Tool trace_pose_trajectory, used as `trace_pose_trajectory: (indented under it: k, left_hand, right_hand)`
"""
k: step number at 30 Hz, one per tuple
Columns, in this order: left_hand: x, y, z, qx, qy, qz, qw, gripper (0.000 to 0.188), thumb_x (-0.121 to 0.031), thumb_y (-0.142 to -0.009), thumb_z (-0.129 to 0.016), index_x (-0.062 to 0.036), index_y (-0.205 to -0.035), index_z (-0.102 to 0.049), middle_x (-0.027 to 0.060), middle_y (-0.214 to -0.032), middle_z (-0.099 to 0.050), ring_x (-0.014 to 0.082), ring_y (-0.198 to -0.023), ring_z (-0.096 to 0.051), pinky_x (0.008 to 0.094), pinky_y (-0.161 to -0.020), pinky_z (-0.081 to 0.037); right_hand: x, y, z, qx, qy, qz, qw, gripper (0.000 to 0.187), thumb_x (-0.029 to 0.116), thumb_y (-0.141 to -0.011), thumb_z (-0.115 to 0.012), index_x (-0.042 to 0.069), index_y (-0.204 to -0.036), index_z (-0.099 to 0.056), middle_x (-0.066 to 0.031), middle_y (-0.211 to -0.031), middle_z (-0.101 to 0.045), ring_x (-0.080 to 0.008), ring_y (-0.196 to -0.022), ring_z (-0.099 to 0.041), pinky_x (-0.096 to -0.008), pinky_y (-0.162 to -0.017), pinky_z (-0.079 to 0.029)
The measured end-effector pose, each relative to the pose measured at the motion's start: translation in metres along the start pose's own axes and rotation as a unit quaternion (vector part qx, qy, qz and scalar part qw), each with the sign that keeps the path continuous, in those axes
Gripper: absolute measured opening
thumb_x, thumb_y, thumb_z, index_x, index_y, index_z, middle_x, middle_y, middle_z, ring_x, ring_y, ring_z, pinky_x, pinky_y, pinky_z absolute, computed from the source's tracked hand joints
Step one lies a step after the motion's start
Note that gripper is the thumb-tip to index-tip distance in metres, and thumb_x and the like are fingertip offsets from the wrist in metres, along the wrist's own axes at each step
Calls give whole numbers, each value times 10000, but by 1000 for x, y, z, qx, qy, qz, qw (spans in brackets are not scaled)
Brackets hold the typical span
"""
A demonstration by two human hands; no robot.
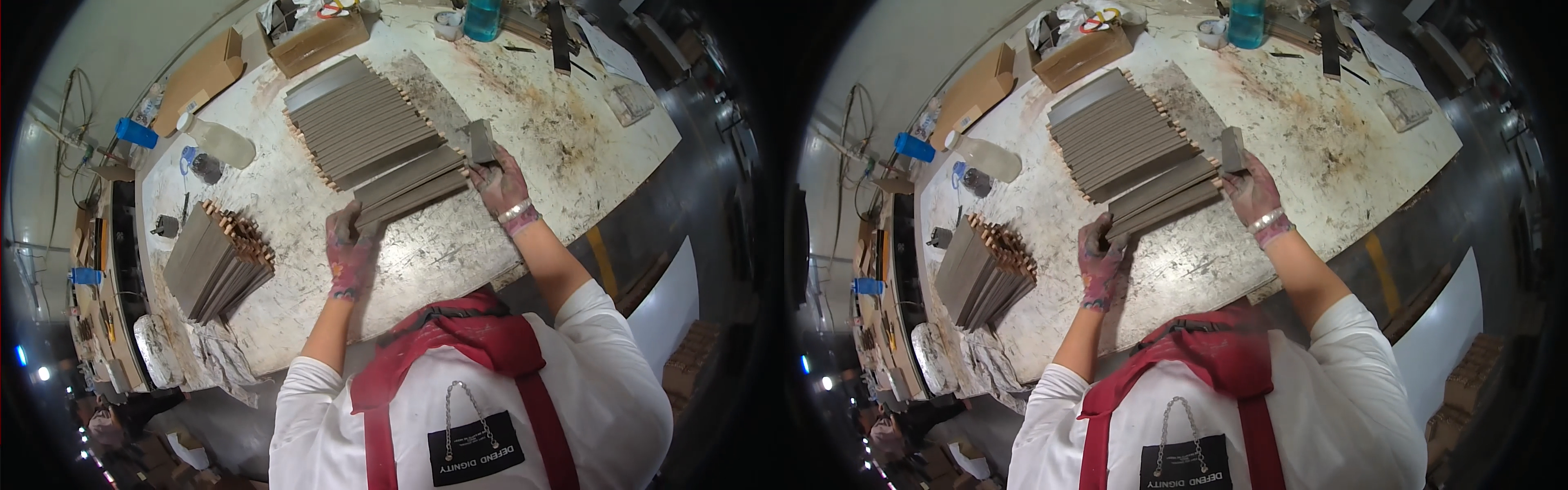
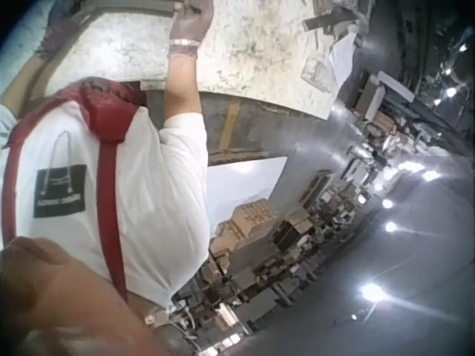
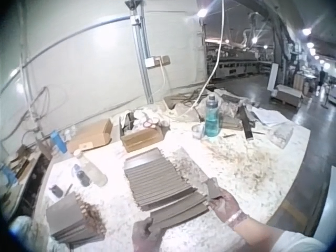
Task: The person sands the surfaces and ends of several wooden slats using a sanding block, then stacks them together on the work surface.
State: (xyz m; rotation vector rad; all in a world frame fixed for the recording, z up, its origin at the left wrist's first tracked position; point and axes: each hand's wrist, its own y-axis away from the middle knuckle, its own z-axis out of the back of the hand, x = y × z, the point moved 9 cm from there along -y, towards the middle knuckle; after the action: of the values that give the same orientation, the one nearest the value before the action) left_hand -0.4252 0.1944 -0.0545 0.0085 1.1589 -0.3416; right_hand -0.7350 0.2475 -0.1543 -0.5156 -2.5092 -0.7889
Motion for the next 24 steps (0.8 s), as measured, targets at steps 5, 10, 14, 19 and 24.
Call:
trace_pose_trajectory:
  k: [5,10,14,19,24]
  left_hand:
    - [3,35,15,169,-280,-70,942,405,-238,-785,-729,-104,-1160,-658,137,-1058,-620,335,-933,-629,402,-796,-526]
    - [-33,3,-6,144,-293,-182,927,484,-287,-834,-697,-34,-1236,-608,186,-1256,-585,374,-1095,-570,433,-945,-460]
    - [-10,8,-34,216,-350,-132,902,625,-334,-776,-746,-52,-1303,-564,197,-1300,-534,375,-1153,-538,457,-961,-449]
    - [-35,33,-41,198,-317,-241,896,684,-333,-737,-758,-68,-1330,-541,185,-1302,-521,372,-1154,-516,475,-989,-423]
    - [-25,34,-56,189,-305,-250,899,627,-232,-784,-709,-86,-1361,-512,181,-1329,-515,384,-1128,-508,472,-981,-423]
  right_hand:
    - [3,38,47,-12,112,6,994,290,232,-1003,-510,93,-1254,-555,-102,-1069,-620,-240,-955,-608,-430,-910,-522]
    - [23,61,16,30,309,50,949,494,323,-926,-641,43,-1319,-539,-67,-1199,-598,-188,-1044,-575,-343,-904,-487]
    - [19,77,-4,69,440,51,894,516,333,-922,-641,17,-1319,-545,-82,-1207,-603,-192,-1071,-580,-335,-908,-477]
    - [19,87,-28,109,618,180,758,468,315,-886,-681,45,-1257,-586,-147,-1149,-649,-255,-1055,-614,-343,-920,-481]
    - [1,72,-53,77,764,216,603,393,265,-871,-673,102,-1223,-606,-226,-1131,-631,-393,-991,-633,-430,-892,-503]
